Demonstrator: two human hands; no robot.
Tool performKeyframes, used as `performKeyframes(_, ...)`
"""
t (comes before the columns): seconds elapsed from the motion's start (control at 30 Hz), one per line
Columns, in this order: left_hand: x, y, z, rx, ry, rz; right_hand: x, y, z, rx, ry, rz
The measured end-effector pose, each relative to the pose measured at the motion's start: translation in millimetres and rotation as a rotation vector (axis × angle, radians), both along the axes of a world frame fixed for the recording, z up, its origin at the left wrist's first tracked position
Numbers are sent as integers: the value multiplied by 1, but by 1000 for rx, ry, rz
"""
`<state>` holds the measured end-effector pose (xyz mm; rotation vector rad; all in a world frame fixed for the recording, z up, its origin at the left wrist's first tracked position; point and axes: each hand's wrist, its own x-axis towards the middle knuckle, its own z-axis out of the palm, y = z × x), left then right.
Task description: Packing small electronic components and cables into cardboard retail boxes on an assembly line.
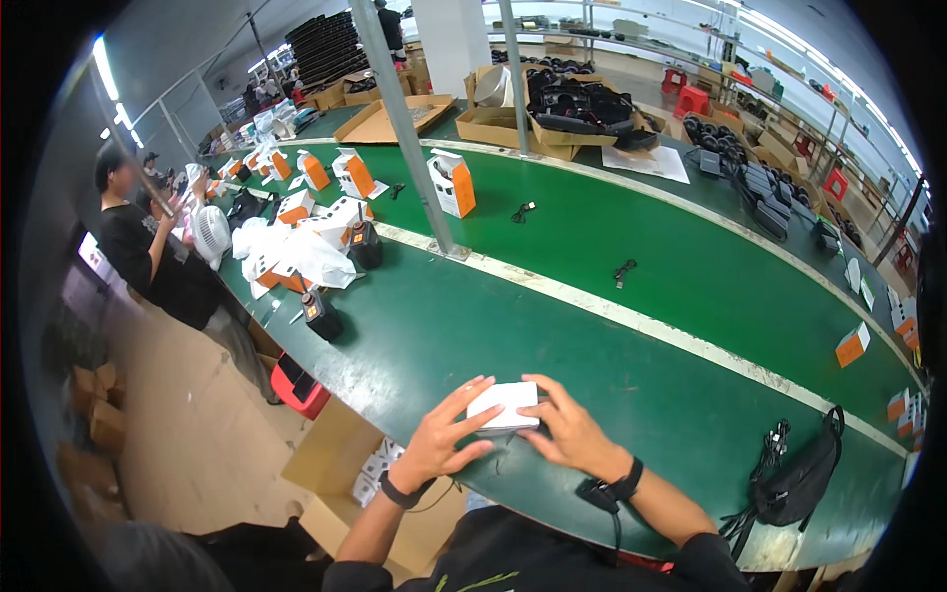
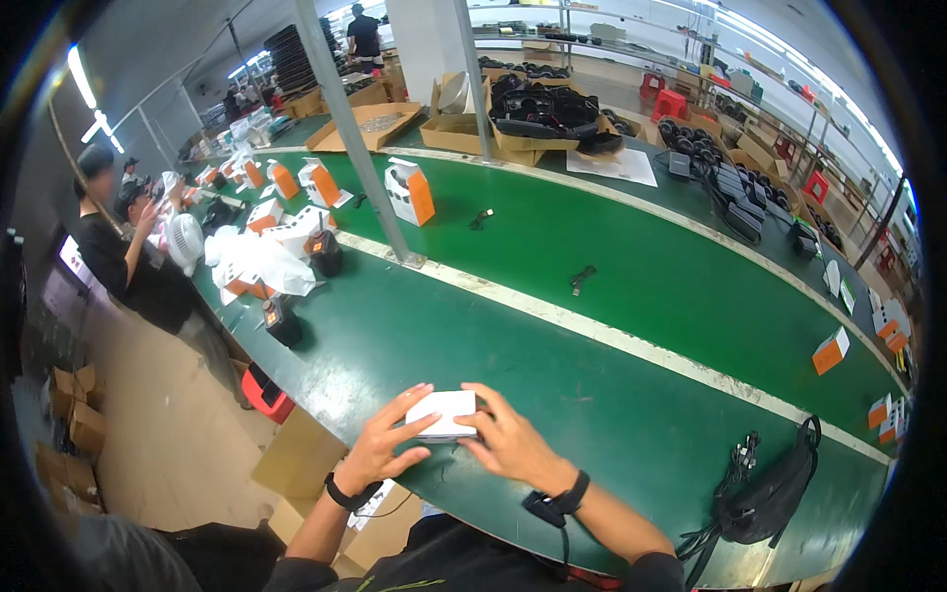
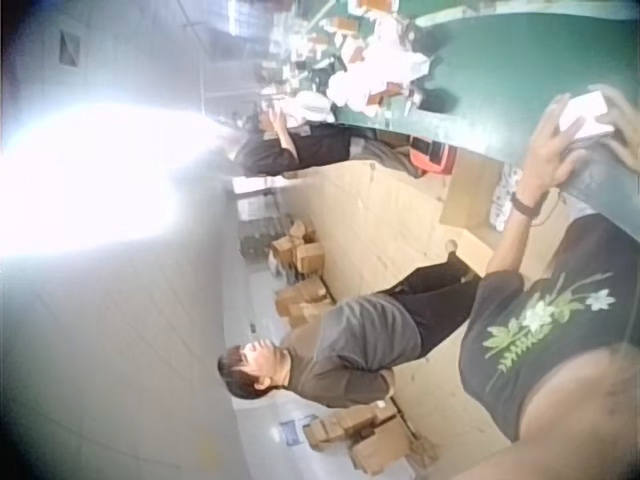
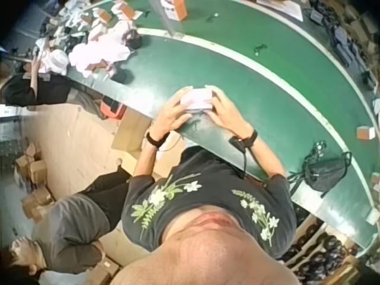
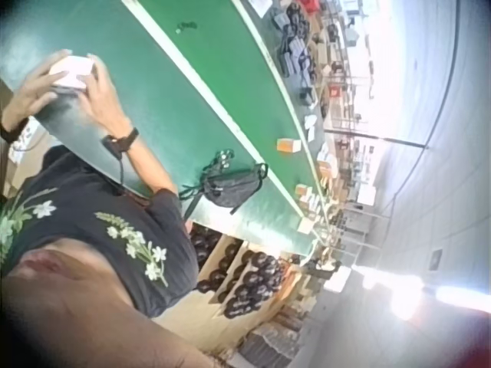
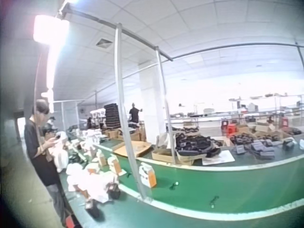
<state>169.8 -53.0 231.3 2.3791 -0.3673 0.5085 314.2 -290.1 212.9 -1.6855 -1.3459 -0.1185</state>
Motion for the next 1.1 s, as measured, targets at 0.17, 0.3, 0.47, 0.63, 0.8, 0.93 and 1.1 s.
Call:
performKeyframes(0.17, 59, 0, 29, 15, 299, -91, 77, -55, 7, -109, -65, -303)
performKeyframes(0.3, 174, 49, 20, -298, 225, 48, 172, -144, -12, 127, 136, -857)
performKeyframes(0.47, 353, 159, -53, -105, -27, 542, 283, -252, -34, -17, -112, -1497)
performKeyframes(0.63, 462, 203, -53, -354, -277, 1098, 294, -186, -11, -86, -261, -1528)
performKeyframes(0.8, 432, 274, -37, -288, -218, 794, 288, 5, -18, -589, 56, -1264)
performKeyframes(0.93, 403, 123, -6, -55, -330, 486, 312, 1, -68, -528, -49, -1284)
performKeyframes(1.1, 190, 10, 43, 10, -173, 353, 293, -17, -70, -477, -24, -1129)
